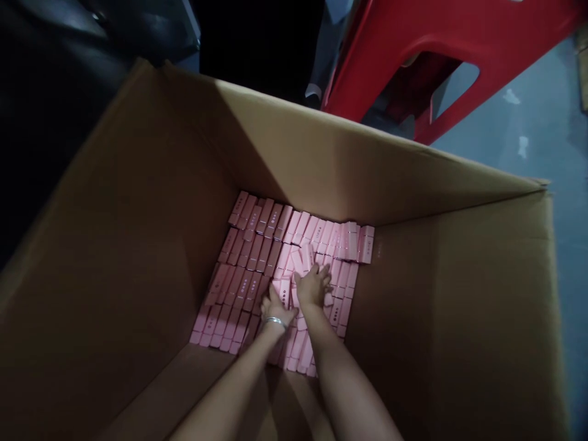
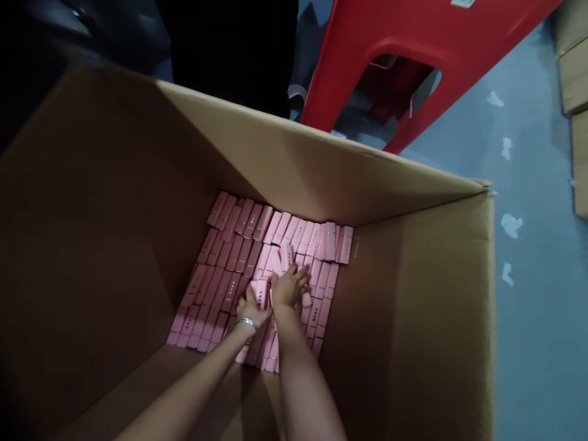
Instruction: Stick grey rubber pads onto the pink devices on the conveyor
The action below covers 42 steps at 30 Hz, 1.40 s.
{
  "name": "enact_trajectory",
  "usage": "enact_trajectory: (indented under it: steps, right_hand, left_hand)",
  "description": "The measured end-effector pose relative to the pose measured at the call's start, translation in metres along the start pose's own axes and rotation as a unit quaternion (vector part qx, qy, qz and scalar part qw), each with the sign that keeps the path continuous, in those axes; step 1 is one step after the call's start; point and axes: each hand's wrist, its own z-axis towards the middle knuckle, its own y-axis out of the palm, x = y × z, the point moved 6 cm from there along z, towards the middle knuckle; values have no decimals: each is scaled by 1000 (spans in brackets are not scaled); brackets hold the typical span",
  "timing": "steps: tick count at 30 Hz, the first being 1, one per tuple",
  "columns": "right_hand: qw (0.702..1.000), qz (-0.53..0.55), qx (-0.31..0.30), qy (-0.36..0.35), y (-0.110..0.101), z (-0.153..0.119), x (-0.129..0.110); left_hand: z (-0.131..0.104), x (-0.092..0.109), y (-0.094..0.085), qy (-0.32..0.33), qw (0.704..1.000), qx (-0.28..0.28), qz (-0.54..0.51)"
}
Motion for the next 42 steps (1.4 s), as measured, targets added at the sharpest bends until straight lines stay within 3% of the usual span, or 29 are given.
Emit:
enact_trajectory:
  steps: [5, 8, 11, 14, 19, 26, 32, 37, 39, 42]
  right_hand:
    - [986, -37, -16, -162, -6, 6, -32]
    - [975, -46, -47, -211, -7, 5, -35]
    - [982, -53, -51, -177, -15, 3, -14]
    - [994, -48, -44, -92, -22, -6, 31]
    - [995, -43, -87, 7, -8, -27, 94]
    - [994, -17, -100, 34, 15, -23, 99]
    - [998, 11, -67, 4, 25, -61, 104]
    - [997, 30, -59, 27, 39, -77, 120]
    - [997, 36, -49, 48, 39, -87, 134]
    - [996, 59, -57, 38, 38, -115, 151]
  left_hand:
    - [-12, 22, 6, -40, 996, 78, 12]
    - [-14, 25, 7, -52, 993, 105, 7]
    - [-13, 20, 6, -62, 992, 110, 6]
    - [-10, 12, 2, -67, 991, 113, 11]
    - [-8, 8, 1, -47, 992, 115, 29]
    - [-14, 33, 16, 58, 987, 112, 96]
    - [-15, 35, 25, 131, 972, 96, 168]
    - [-18, 17, 26, 211, 950, 76, 217]
    - [-20, 3, 25, 206, 950, 66, 225]
    - [-26, -24, 22, 147, 961, 63, 224]
